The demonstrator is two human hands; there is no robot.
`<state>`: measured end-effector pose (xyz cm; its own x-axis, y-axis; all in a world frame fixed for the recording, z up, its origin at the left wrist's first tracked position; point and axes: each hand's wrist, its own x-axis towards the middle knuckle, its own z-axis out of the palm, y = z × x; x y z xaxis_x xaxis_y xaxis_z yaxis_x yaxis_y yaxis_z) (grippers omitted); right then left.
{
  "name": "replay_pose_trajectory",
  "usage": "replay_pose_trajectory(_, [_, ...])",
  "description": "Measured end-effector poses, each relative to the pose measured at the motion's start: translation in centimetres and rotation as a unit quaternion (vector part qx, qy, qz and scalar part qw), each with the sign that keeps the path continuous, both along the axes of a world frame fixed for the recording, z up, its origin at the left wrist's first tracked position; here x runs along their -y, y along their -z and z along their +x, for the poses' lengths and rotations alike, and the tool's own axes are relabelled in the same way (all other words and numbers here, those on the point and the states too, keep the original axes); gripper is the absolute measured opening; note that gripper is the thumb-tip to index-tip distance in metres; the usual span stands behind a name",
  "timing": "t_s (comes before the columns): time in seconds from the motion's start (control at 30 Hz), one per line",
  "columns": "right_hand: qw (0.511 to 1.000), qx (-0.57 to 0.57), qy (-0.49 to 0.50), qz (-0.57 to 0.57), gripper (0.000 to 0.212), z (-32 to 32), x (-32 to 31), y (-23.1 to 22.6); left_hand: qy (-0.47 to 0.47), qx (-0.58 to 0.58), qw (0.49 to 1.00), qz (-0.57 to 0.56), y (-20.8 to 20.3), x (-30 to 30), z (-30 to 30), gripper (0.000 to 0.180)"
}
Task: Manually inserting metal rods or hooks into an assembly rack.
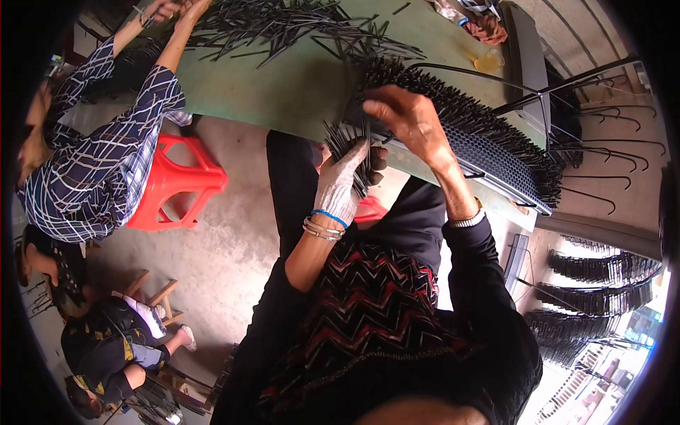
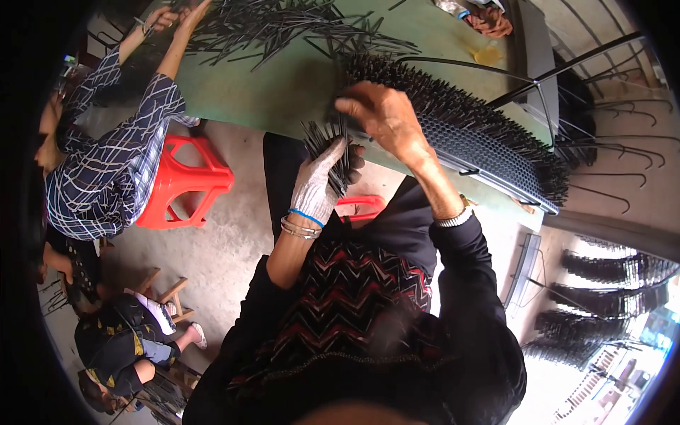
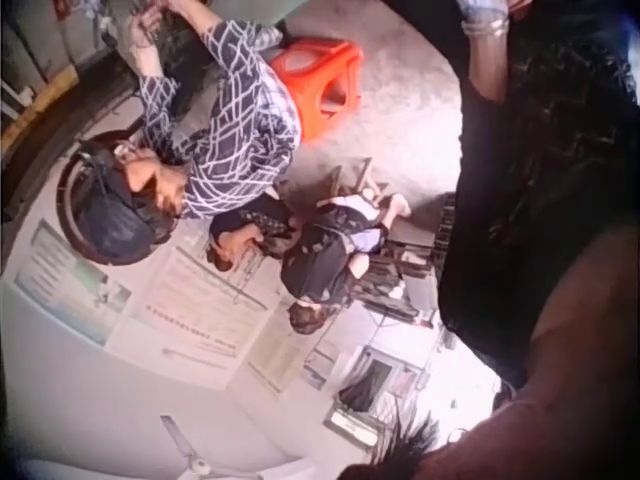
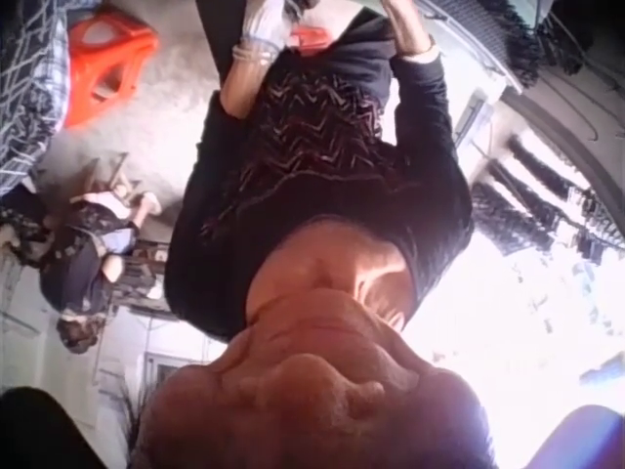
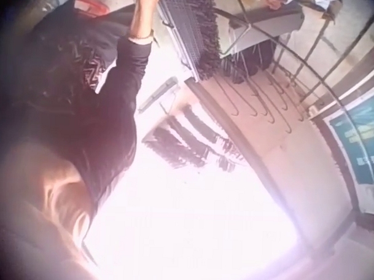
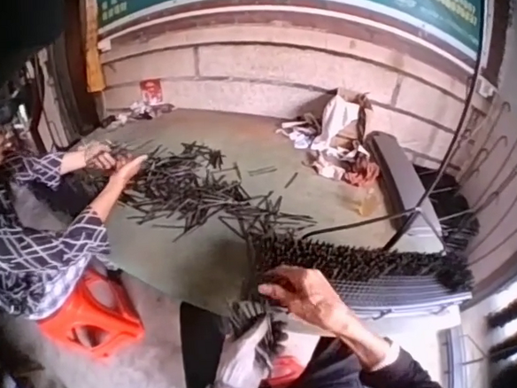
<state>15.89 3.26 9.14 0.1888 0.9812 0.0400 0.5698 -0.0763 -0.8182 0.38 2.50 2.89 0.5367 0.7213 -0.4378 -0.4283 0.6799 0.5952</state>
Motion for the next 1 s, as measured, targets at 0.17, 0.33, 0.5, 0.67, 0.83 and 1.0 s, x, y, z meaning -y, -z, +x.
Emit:
replay_pose_trajectory(0.17, [0.99, -0.079, -0.087, -0.071, 0.024, 1.1, 0.7, 1.8, -0.002, 0.0, 1.0, -0.008, 0.2, 0.5, 0.3, 0.019])
replay_pose_trajectory(0.33, [0.977, -0.188, -0.045, -0.089, 0.02, 0.7, 1.1, 2.1, 0.003, -0.033, 0.999, 0.018, -0.6, 0.6, 0.0, 0.022])
replay_pose_trajectory(0.5, [0.975, -0.204, -0.053, -0.064, 0.018, 0.4, 1.1, 2.6, 0.022, -0.052, 0.998, 0.03, -0.4, 0.5, -0.6, 0.02])
replay_pose_trajectory(0.67, [0.977, -0.195, -0.052, -0.072, 0.016, 0.6, 1.3, 3.1, 0.023, -0.052, 0.998, 0.027, 0.0, 0.4, -0.8, 0.019])
replay_pose_trajectory(0.83, [0.967, -0.225, -0.042, -0.113, 0.013, 0.4, 1.4, 2.3, 0.023, -0.063, 0.997, 0.022, 0.0, 0.3, -0.9, 0.02])
replay_pose_trajectory(1.0, [0.972, -0.197, -0.051, -0.115, 0.012, 0.8, 1.4, 1.9, 0.028, -0.032, 0.999, 0.013, 0.1, 0.3, -1.3, 0.02])
